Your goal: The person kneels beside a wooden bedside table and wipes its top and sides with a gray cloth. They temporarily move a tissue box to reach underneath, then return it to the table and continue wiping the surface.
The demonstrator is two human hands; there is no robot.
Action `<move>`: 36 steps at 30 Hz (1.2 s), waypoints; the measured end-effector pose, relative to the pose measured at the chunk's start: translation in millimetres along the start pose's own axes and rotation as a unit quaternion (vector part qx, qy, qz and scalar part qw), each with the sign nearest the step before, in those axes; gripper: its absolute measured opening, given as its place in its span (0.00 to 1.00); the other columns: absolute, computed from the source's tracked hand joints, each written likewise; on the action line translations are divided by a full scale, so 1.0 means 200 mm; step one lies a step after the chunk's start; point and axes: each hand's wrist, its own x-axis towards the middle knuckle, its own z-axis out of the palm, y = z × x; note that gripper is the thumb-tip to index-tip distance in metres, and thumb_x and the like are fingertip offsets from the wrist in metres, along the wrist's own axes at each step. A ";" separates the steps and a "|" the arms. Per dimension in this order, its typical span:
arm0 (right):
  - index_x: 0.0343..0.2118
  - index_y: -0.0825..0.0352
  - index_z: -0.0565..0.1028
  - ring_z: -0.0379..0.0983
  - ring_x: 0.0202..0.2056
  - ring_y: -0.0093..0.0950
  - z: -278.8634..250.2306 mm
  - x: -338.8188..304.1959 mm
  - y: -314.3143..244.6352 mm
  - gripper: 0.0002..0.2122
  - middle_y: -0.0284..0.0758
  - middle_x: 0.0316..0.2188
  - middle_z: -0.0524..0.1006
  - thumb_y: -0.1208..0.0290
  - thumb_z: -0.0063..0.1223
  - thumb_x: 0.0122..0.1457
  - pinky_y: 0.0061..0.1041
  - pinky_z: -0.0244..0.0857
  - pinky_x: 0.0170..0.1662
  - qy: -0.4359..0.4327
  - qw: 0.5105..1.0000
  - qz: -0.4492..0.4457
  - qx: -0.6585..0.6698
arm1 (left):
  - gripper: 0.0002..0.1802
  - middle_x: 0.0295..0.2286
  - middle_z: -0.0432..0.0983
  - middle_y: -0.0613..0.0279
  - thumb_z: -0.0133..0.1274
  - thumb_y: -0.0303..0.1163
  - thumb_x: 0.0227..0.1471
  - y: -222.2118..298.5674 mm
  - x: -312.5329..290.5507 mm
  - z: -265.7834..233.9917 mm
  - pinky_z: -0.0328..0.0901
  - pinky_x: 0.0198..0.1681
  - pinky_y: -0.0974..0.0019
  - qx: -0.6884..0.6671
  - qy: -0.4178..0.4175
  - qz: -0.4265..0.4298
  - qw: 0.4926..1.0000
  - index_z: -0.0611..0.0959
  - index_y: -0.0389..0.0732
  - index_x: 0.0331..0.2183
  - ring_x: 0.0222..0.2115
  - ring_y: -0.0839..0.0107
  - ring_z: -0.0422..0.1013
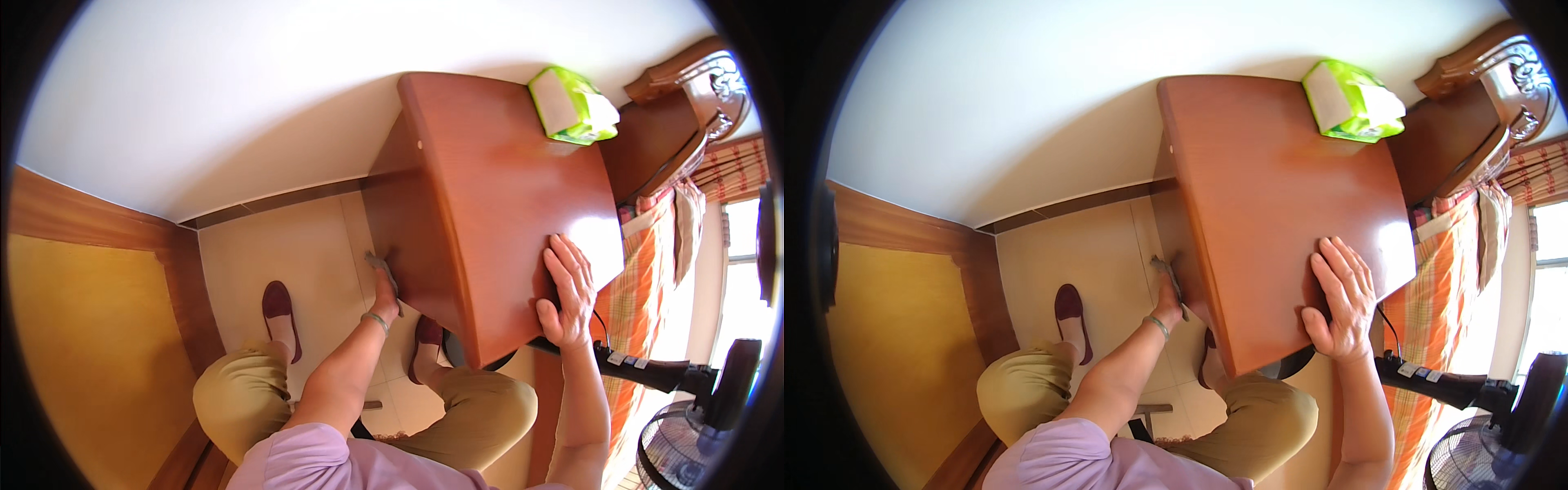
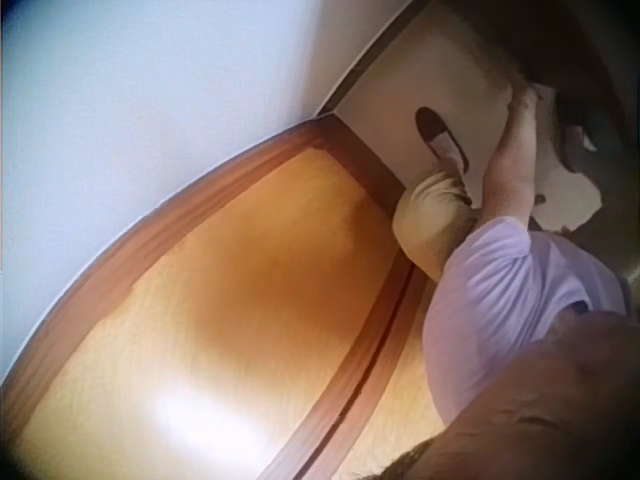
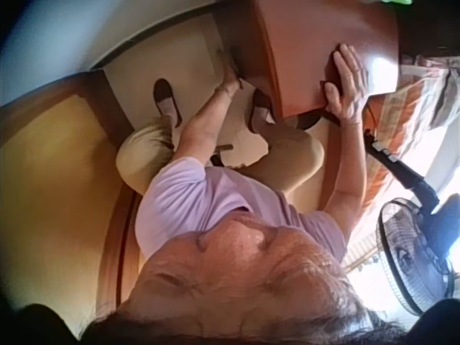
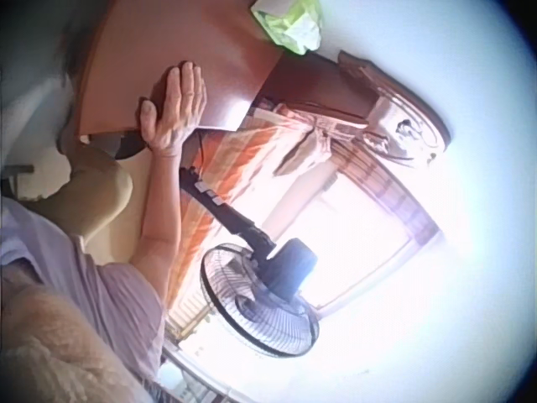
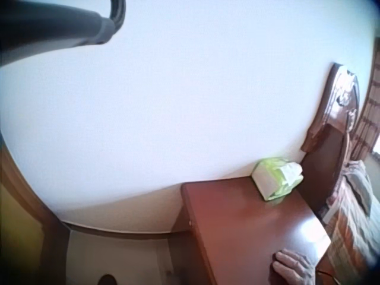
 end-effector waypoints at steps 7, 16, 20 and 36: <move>0.51 0.72 0.73 0.66 0.58 0.47 -0.05 -0.02 -0.04 0.25 0.47 0.55 0.72 0.62 0.54 0.51 0.44 0.57 0.61 0.015 1.000 -0.008 0.003 | 0.29 0.58 0.63 0.62 0.31 0.53 0.67 -0.07 -0.42 0.18 0.52 0.64 0.58 -0.020 -0.003 0.048 0.999 0.64 0.43 0.59 0.59 0.65 0.59; 0.52 0.67 0.72 0.64 0.59 0.43 -0.05 -0.09 -0.01 0.23 0.43 0.56 0.71 0.60 0.53 0.55 0.41 0.55 0.63 0.064 0.998 -0.006 0.006 | 0.19 0.51 0.67 0.55 0.41 0.38 0.68 0.74 -1.37 0.90 0.58 0.61 0.60 0.002 -0.264 0.400 0.878 0.65 0.38 0.54 0.55 0.67 0.63; 0.53 0.66 0.71 0.65 0.58 0.41 -0.04 -0.04 -0.03 0.21 0.42 0.56 0.70 0.63 0.50 0.58 0.38 0.57 0.61 0.066 0.991 0.059 0.104 | 0.27 0.56 0.61 0.46 0.43 0.36 0.67 0.68 -1.39 1.14 0.53 0.64 0.59 0.366 -0.223 0.579 0.694 0.57 0.34 0.60 0.59 0.58 0.60; 0.53 0.62 0.73 0.61 0.59 0.37 -0.02 -0.10 -0.33 0.20 0.36 0.54 0.72 0.62 0.52 0.59 0.39 0.55 0.60 0.060 0.984 0.146 0.085 | 0.38 0.64 0.41 0.30 0.46 0.36 0.61 0.66 -1.32 1.20 0.51 0.64 0.48 0.632 0.095 0.466 0.612 0.50 0.30 0.63 0.63 0.37 0.48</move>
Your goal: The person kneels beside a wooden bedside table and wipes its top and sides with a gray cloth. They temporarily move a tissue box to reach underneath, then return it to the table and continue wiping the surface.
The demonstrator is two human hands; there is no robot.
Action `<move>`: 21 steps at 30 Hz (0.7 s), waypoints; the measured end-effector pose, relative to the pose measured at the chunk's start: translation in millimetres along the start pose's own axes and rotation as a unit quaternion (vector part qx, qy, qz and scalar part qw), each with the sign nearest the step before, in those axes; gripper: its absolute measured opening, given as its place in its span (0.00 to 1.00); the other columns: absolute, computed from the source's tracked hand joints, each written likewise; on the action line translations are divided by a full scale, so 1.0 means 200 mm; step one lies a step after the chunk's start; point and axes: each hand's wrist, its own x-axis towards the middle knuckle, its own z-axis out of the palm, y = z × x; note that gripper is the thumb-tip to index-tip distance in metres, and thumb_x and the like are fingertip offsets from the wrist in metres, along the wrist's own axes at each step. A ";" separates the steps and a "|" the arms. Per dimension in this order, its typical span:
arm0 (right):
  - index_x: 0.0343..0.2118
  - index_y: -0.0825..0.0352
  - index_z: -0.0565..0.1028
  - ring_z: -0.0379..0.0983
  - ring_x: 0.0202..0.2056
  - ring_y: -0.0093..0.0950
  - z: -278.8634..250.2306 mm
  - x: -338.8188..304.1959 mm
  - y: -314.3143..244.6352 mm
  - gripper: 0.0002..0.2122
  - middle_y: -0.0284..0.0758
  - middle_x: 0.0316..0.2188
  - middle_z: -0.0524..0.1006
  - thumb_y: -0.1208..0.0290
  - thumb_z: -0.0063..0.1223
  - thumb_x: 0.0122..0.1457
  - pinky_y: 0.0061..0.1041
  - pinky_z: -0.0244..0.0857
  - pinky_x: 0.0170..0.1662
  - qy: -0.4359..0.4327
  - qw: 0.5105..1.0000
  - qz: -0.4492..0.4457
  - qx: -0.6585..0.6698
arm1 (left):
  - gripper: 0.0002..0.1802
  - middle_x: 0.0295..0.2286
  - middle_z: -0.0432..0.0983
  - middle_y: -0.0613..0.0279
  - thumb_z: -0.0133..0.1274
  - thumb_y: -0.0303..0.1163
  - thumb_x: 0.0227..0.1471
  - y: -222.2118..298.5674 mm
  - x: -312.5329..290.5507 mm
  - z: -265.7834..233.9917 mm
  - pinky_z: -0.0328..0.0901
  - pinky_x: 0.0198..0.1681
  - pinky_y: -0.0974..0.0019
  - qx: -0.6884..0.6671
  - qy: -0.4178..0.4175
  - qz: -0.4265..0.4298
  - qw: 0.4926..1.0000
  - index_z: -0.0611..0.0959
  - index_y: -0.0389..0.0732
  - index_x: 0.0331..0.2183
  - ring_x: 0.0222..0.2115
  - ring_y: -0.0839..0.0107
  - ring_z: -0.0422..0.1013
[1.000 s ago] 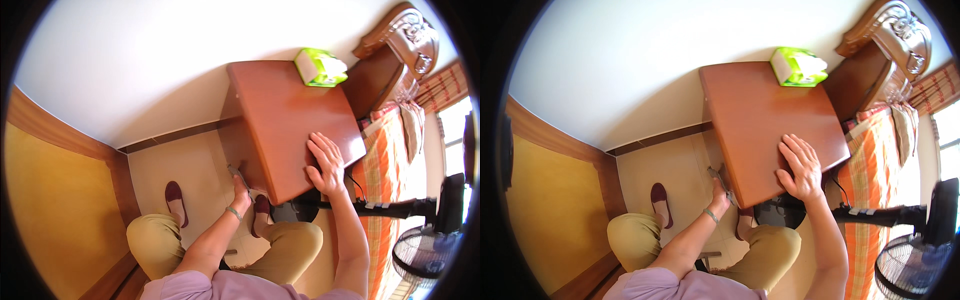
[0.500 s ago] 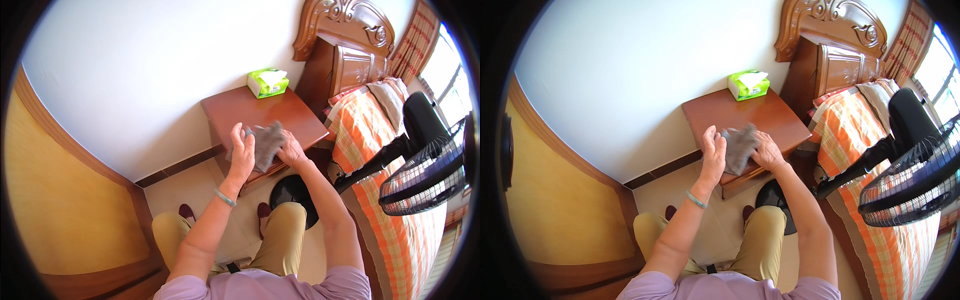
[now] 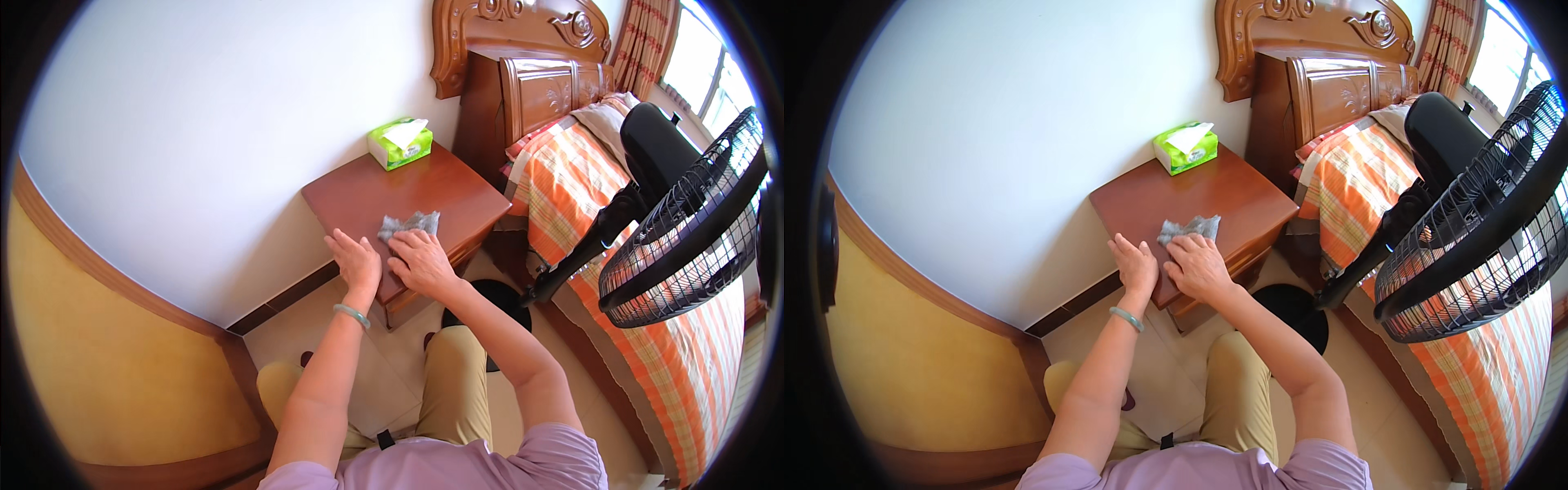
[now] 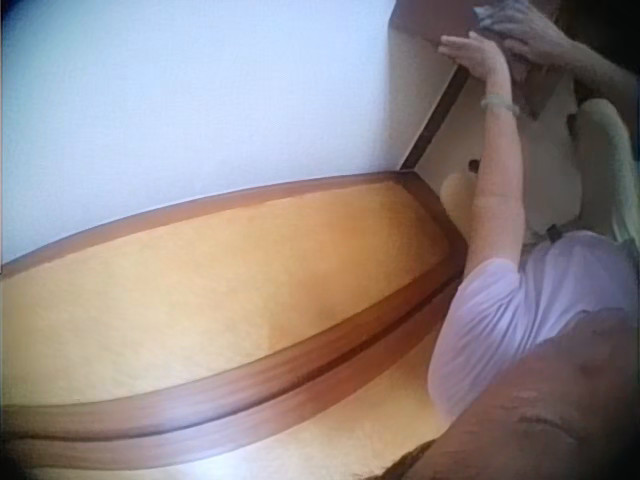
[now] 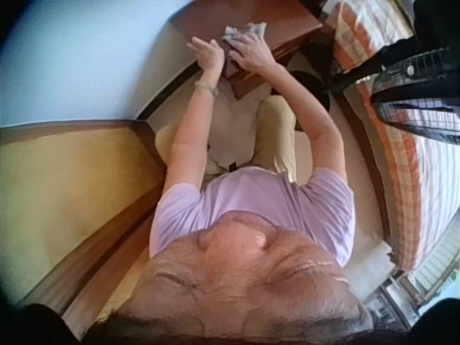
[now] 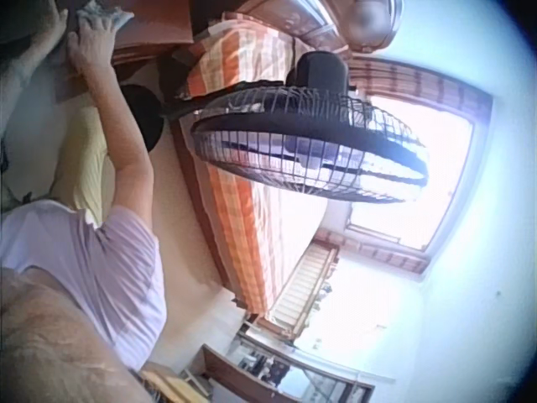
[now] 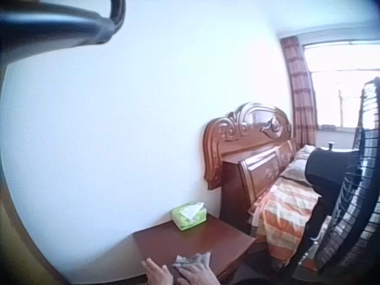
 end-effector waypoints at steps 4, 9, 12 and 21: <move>0.54 0.58 0.73 0.58 0.62 0.36 -0.02 0.02 0.12 0.19 0.33 0.57 0.70 0.60 0.48 0.62 0.43 0.48 0.63 -0.013 0.999 -0.043 -0.024 | 0.35 0.63 0.41 0.30 0.44 0.37 0.62 0.01 -0.01 -0.01 0.55 0.62 0.48 0.054 0.000 0.022 0.998 0.53 0.29 0.63 0.61 0.37 0.52; 0.61 0.55 0.67 0.50 0.68 0.36 0.07 0.24 0.44 0.23 0.31 0.65 0.62 0.55 0.38 0.66 0.46 0.37 0.69 -0.016 0.992 0.051 -0.112 | 0.35 0.63 0.42 0.29 0.44 0.37 0.63 0.01 -0.03 -0.02 0.59 0.60 0.48 0.077 -0.003 0.035 0.996 0.53 0.29 0.63 0.60 0.37 0.55; 0.61 0.56 0.66 0.50 0.67 0.38 0.08 0.41 0.61 0.23 0.33 0.64 0.63 0.54 0.37 0.67 0.47 0.38 0.68 0.008 0.986 0.107 -0.125 | 0.35 0.63 0.42 0.29 0.44 0.37 0.62 -0.01 -0.03 -0.02 0.59 0.60 0.48 0.077 0.006 0.041 0.996 0.53 0.29 0.62 0.60 0.37 0.55; 0.59 0.55 0.68 0.59 0.63 0.41 0.01 0.74 1.09 0.22 0.33 0.63 0.64 0.56 0.34 0.66 0.45 0.49 0.65 0.054 0.966 0.206 -0.149 | 0.34 0.61 0.45 0.27 0.45 0.35 0.61 0.00 -0.02 -0.03 0.59 0.60 0.47 0.061 0.017 0.052 0.997 0.54 0.28 0.61 0.59 0.36 0.56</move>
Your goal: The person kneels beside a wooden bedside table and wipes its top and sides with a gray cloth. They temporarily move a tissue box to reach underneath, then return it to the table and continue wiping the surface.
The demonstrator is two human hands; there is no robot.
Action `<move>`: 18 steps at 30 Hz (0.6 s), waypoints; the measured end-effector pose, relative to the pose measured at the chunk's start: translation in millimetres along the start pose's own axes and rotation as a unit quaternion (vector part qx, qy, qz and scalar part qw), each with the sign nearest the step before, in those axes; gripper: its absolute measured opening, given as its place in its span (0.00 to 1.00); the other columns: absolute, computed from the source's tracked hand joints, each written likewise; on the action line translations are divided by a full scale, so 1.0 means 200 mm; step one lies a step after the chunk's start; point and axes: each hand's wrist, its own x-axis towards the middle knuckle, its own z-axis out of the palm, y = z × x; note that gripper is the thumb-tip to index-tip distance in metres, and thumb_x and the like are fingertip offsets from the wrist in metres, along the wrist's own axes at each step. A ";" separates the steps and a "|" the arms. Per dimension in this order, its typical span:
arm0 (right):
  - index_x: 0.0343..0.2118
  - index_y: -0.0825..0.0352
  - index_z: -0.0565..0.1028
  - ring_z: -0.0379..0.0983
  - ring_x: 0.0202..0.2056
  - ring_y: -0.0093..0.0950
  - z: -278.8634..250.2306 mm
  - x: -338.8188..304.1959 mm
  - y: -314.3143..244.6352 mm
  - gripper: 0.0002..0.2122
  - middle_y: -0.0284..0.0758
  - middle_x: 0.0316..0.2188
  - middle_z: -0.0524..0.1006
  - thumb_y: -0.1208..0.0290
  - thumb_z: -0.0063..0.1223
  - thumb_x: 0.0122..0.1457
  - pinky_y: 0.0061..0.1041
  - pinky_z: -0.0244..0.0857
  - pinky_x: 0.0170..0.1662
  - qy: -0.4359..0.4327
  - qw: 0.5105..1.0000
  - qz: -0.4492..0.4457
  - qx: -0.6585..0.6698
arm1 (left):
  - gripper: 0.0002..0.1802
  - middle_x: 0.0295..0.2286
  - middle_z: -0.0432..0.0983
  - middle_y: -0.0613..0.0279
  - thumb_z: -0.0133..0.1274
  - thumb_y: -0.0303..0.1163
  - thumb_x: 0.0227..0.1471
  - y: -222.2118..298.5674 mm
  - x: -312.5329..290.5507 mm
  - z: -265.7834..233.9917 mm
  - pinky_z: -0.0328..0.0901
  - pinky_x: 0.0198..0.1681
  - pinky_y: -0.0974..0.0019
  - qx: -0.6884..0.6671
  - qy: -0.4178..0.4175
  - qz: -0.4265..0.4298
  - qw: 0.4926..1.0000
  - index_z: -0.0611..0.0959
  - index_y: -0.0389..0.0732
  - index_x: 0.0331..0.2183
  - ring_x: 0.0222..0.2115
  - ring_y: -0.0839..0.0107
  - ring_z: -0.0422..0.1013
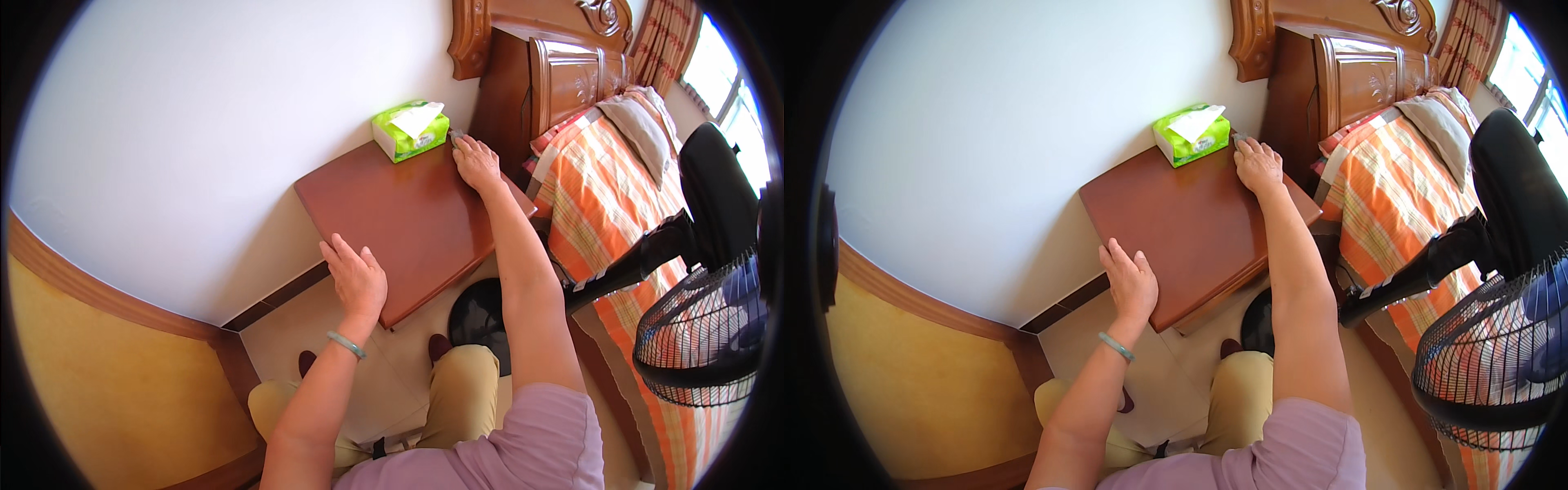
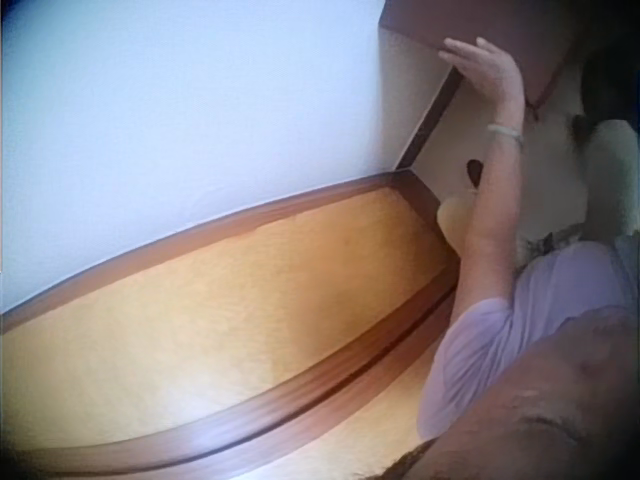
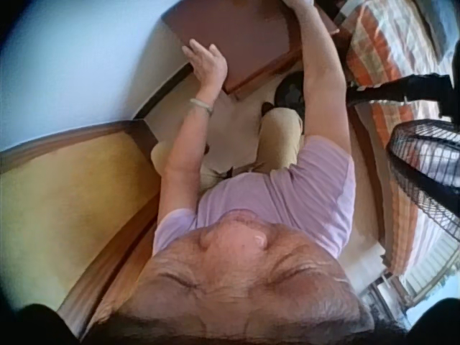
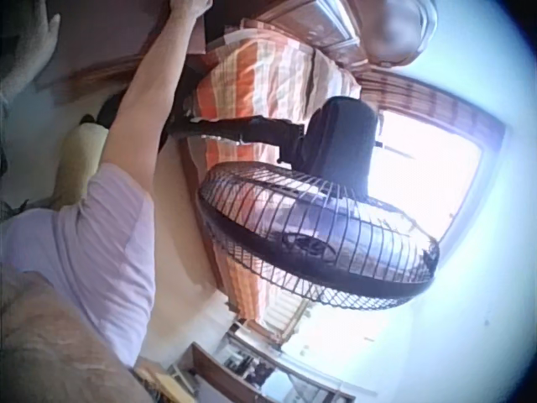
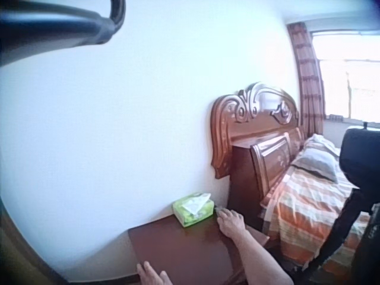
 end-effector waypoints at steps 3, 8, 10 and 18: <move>0.60 0.55 0.68 0.57 0.64 0.40 0.02 -0.09 0.04 0.22 0.32 0.64 0.64 0.56 0.36 0.66 0.41 0.48 0.66 0.009 1.000 0.015 -0.021 | 0.34 0.61 0.46 0.28 0.46 0.34 0.61 -0.01 0.00 0.02 0.59 0.59 0.47 -0.013 0.015 0.008 1.000 0.55 0.28 0.61 0.58 0.36 0.56; 0.58 0.59 0.69 0.56 0.65 0.38 -0.05 -0.40 -0.06 0.21 0.34 0.62 0.66 0.59 0.39 0.65 0.43 0.47 0.67 0.035 0.998 -0.027 -0.036 | 0.33 0.61 0.46 0.31 0.45 0.34 0.61 -0.06 0.02 0.06 0.59 0.60 0.47 -0.058 0.031 0.004 0.998 0.55 0.31 0.61 0.59 0.38 0.55; 0.58 0.59 0.68 0.56 0.65 0.37 -0.11 -0.55 -0.18 0.21 0.34 0.62 0.66 0.60 0.40 0.65 0.43 0.46 0.67 0.029 0.998 -0.044 -0.023 | 0.32 0.62 0.45 0.33 0.45 0.33 0.61 -0.08 0.03 0.08 0.58 0.60 0.48 -0.106 0.030 -0.006 0.994 0.55 0.32 0.61 0.60 0.39 0.54; 0.52 0.62 0.73 0.60 0.60 0.39 -0.24 -1.23 -0.73 0.18 0.35 0.56 0.70 0.63 0.50 0.59 0.44 0.48 0.63 0.091 0.983 -0.144 0.064 | 0.30 0.58 0.52 0.36 0.43 0.30 0.59 -0.14 0.08 0.15 0.52 0.63 0.49 -0.213 0.067 0.011 0.975 0.56 0.31 0.60 0.60 0.42 0.52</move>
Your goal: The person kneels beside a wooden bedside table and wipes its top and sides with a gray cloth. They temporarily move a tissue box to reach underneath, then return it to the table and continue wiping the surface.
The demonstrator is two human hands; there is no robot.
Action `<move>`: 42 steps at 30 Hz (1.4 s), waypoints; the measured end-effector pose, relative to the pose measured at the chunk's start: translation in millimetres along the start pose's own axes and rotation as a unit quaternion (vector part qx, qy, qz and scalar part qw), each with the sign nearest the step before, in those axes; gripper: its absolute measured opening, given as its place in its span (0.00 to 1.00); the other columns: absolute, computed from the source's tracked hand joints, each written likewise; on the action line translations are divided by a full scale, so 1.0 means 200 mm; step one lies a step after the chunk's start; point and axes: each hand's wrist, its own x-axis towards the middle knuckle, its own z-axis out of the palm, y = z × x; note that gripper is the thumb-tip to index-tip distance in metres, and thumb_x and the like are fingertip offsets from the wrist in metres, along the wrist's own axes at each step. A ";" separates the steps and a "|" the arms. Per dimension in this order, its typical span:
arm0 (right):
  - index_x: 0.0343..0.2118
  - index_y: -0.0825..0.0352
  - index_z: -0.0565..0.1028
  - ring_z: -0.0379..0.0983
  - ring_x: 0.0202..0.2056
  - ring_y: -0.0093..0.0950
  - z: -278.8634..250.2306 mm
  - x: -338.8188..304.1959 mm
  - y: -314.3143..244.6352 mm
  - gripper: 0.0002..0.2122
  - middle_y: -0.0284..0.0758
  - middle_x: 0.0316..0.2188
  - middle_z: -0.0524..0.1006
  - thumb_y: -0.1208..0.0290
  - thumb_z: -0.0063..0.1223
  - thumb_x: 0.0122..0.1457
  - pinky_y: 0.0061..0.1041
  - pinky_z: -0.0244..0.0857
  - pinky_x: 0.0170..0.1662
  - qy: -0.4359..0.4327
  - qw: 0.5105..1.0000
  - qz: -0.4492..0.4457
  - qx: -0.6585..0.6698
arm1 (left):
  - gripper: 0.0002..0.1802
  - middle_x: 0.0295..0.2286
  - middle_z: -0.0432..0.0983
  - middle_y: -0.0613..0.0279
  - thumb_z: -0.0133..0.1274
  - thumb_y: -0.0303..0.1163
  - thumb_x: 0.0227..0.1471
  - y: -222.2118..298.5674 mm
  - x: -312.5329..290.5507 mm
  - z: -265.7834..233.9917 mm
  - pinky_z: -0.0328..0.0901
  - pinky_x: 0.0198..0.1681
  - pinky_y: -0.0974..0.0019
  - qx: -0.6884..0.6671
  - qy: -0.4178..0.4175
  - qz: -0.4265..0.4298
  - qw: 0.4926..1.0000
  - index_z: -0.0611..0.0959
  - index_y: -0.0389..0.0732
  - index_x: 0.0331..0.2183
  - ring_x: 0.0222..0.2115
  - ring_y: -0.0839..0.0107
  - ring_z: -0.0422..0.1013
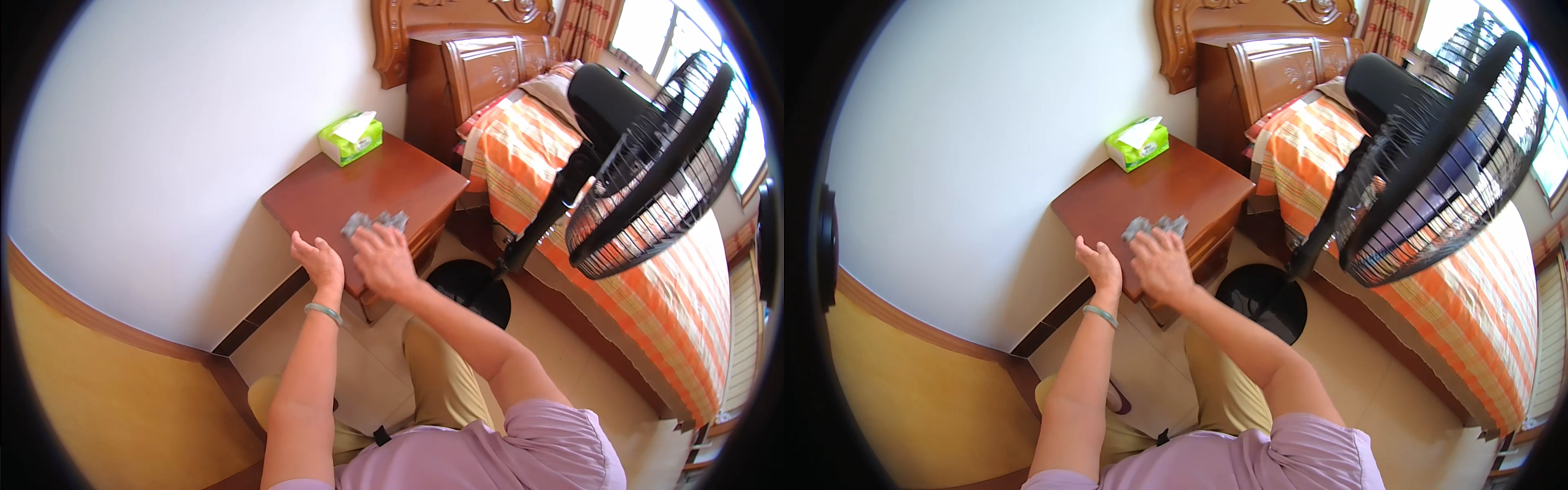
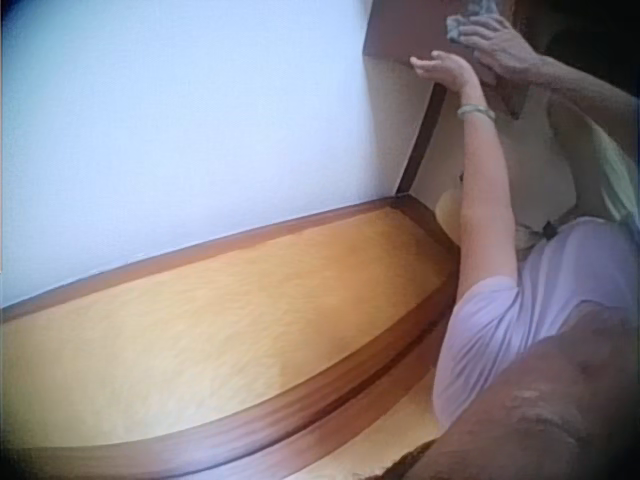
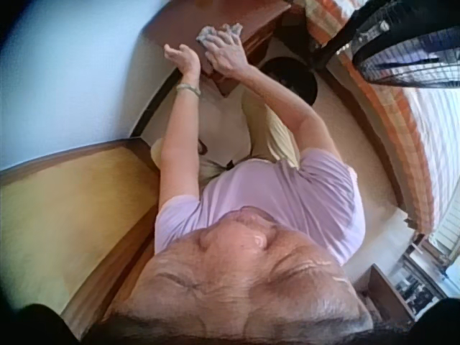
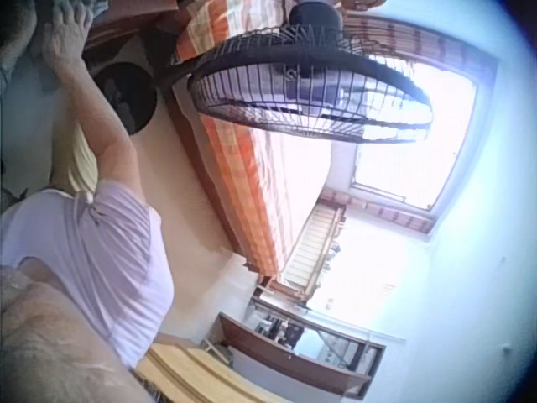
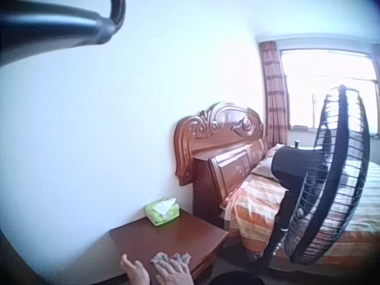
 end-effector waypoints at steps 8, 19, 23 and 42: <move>0.50 0.62 0.72 0.60 0.57 0.36 -0.11 -0.16 -0.16 0.17 0.33 0.54 0.70 0.64 0.51 0.57 0.37 0.48 0.62 0.046 0.995 -0.013 0.087 | 0.30 0.58 0.53 0.33 0.41 0.32 0.61 0.01 0.02 -0.01 0.55 0.62 0.49 0.075 -0.010 -0.003 0.997 0.57 0.29 0.60 0.59 0.42 0.56; 0.49 0.59 0.76 0.62 0.59 0.38 0.02 0.04 0.41 0.15 0.33 0.53 0.73 0.65 0.51 0.58 0.45 0.45 0.65 0.142 0.981 0.132 -0.007 | 0.30 0.60 0.50 0.33 0.39 0.32 0.62 0.06 0.00 -0.06 0.55 0.62 0.50 0.125 -0.040 -0.006 0.991 0.56 0.28 0.61 0.59 0.42 0.56; 0.52 0.57 0.75 0.59 0.62 0.36 0.03 0.16 0.70 0.16 0.31 0.56 0.71 0.63 0.47 0.61 0.43 0.43 0.67 0.083 0.978 0.184 -0.048 | 0.31 0.60 0.50 0.33 0.41 0.31 0.61 0.05 0.01 -0.06 0.53 0.64 0.50 0.096 -0.040 0.000 0.995 0.55 0.27 0.61 0.60 0.43 0.53; 0.58 0.60 0.68 0.55 0.65 0.37 0.27 0.54 0.09 0.21 0.32 0.63 0.65 0.60 0.42 0.64 0.41 0.45 0.66 -0.135 0.990 -0.046 -0.001 | 0.42 0.61 0.48 0.33 0.29 0.57 0.65 0.01 0.00 -0.03 0.46 0.66 0.51 -0.049 0.002 -0.061 0.997 0.54 0.27 0.62 0.63 0.44 0.48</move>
